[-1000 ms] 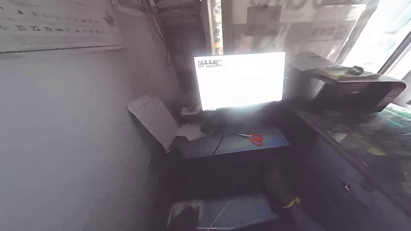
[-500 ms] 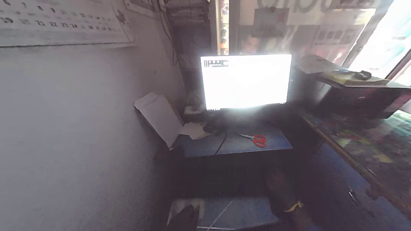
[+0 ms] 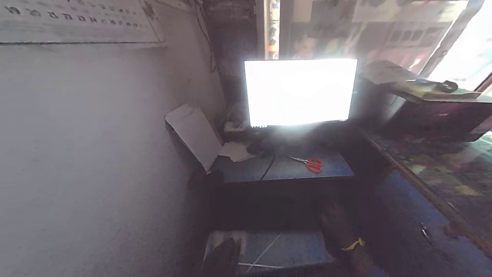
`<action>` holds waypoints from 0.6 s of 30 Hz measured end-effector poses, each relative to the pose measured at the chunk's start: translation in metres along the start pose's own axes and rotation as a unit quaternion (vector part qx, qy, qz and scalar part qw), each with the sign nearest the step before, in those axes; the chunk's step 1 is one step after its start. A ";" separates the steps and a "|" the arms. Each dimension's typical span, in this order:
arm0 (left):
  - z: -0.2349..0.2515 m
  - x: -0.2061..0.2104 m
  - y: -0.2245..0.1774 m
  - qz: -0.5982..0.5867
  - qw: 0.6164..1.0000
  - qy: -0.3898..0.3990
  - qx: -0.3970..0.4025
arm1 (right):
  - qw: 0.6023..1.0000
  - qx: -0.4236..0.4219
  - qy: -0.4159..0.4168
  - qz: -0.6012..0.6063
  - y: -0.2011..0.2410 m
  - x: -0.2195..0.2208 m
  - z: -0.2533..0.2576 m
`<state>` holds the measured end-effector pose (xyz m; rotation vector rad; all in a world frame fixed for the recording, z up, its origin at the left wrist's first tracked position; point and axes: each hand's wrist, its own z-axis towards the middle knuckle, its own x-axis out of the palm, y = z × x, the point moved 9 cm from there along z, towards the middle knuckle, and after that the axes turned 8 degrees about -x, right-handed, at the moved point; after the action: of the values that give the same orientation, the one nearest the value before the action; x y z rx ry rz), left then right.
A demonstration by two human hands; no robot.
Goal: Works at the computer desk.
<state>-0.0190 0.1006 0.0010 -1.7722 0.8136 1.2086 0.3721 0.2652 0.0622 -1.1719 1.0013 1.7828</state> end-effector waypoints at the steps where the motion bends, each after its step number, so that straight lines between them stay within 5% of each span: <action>1: 0.000 -0.001 -0.001 0.001 1.000 0.002 -0.002 | 1.000 -0.003 -0.004 0.005 0.000 -0.001 0.000; 18: -0.007 -0.012 -0.008 0.005 1.000 -0.019 0.018 | 0.999 -0.023 -0.018 -0.022 -0.005 0.005 -0.001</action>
<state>-0.0135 0.0981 0.0158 -1.7127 0.8181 1.2229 0.3754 0.2672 0.0560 -1.1769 0.9102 1.7945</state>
